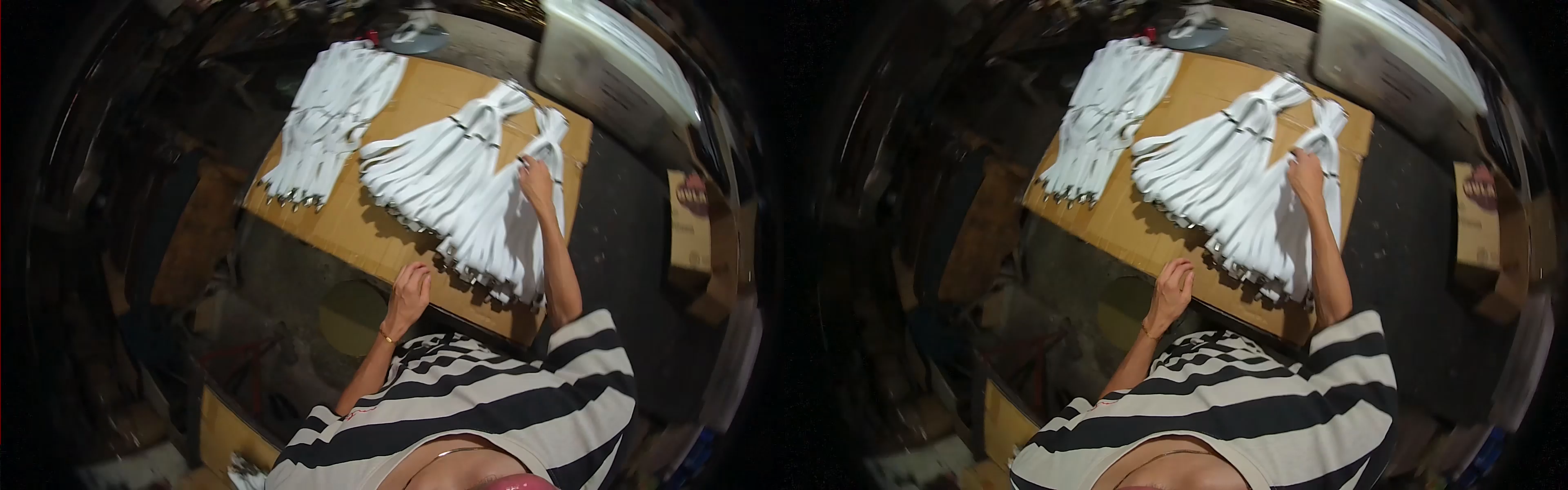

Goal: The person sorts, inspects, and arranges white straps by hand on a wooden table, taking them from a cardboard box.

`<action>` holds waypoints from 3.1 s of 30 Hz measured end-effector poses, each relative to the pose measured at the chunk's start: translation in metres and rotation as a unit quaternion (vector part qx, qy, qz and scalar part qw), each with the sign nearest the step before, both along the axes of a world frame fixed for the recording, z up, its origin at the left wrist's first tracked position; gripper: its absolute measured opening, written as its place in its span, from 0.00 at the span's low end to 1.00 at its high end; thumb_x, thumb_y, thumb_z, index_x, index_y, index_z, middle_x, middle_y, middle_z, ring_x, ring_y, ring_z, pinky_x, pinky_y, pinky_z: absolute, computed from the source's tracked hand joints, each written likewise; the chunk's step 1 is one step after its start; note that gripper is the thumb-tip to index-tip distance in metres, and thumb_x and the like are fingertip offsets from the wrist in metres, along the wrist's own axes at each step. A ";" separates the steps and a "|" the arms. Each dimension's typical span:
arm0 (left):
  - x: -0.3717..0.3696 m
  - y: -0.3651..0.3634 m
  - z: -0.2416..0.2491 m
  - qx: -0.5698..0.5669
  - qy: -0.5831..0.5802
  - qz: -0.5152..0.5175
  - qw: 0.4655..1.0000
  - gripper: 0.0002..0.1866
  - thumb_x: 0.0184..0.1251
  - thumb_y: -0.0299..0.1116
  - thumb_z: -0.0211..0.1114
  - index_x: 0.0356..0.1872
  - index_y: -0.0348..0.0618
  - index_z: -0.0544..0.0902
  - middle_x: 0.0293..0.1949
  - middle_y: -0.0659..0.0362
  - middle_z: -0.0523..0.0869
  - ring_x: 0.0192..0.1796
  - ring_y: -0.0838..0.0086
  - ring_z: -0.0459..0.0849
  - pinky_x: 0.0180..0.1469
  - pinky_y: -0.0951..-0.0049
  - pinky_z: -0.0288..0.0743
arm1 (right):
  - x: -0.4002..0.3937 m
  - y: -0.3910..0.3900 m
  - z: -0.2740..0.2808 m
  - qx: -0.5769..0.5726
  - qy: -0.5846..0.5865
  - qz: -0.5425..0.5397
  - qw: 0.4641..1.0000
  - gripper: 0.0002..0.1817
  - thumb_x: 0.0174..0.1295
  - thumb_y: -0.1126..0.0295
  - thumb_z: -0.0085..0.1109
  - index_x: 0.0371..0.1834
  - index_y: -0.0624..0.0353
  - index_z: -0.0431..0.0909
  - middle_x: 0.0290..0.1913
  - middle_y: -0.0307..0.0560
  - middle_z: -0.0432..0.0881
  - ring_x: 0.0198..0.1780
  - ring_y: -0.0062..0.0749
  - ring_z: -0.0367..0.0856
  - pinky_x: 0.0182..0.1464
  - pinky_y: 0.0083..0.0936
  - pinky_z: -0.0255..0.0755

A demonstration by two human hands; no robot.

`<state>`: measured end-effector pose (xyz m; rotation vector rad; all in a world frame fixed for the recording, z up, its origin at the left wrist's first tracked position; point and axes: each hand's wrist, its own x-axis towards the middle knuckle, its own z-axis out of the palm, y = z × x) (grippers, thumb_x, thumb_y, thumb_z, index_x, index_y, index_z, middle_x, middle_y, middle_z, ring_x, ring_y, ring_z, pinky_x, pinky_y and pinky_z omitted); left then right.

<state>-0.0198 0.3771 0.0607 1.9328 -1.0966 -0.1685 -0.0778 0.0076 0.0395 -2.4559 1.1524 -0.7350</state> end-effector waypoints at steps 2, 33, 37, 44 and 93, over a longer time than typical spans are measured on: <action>0.006 0.022 0.001 0.000 -0.003 0.053 0.999 0.06 0.60 0.26 0.57 0.33 0.32 0.77 0.37 0.46 0.78 0.42 0.52 0.76 0.44 0.61 0.71 | 0.004 0.029 0.014 0.045 -0.053 0.043 0.997 0.13 0.56 0.69 0.55 0.44 0.61 0.78 0.34 0.57 0.78 0.38 0.48 0.77 0.43 0.38 0.69; 0.064 0.521 0.008 -0.043 0.290 0.160 0.943 0.26 0.68 0.49 0.53 0.18 0.36 0.67 0.13 0.63 0.65 0.18 0.79 0.61 0.21 0.73 0.55 | 0.113 0.732 0.030 0.472 -0.030 0.387 0.792 0.20 0.61 0.58 0.54 0.42 0.67 0.76 0.34 0.48 0.80 0.37 0.28 0.77 0.42 0.26 0.70; 0.051 0.513 -0.005 -0.137 0.364 0.138 0.911 0.25 0.66 0.51 0.53 0.28 0.33 0.73 0.18 0.63 0.70 0.23 0.79 0.68 0.23 0.72 0.60 | 0.127 0.768 0.054 0.409 -0.008 0.492 0.768 0.24 0.63 0.52 0.51 0.43 0.67 0.75 0.32 0.50 0.80 0.36 0.31 0.78 0.40 0.27 0.72; 0.059 0.463 0.007 -0.155 0.345 0.129 0.917 0.22 0.64 0.44 0.56 0.42 0.29 0.76 0.34 0.52 0.81 0.42 0.70 0.79 0.43 0.71 0.72 | 0.120 0.730 0.056 0.368 -0.049 0.414 0.831 0.23 0.61 0.54 0.53 0.34 0.71 0.76 0.27 0.57 0.78 0.30 0.42 0.79 0.34 0.31 0.71; 0.554 -0.012 -0.046 0.098 0.042 0.062 0.992 0.30 0.47 0.45 0.71 0.44 0.35 0.68 0.47 0.44 0.71 0.52 0.50 0.71 0.50 0.56 0.68 | 0.305 0.579 -0.024 0.460 -0.327 -0.242 0.790 0.11 0.65 0.65 0.53 0.40 0.62 0.77 0.33 0.39 0.80 0.32 0.17 0.76 0.37 0.15 0.70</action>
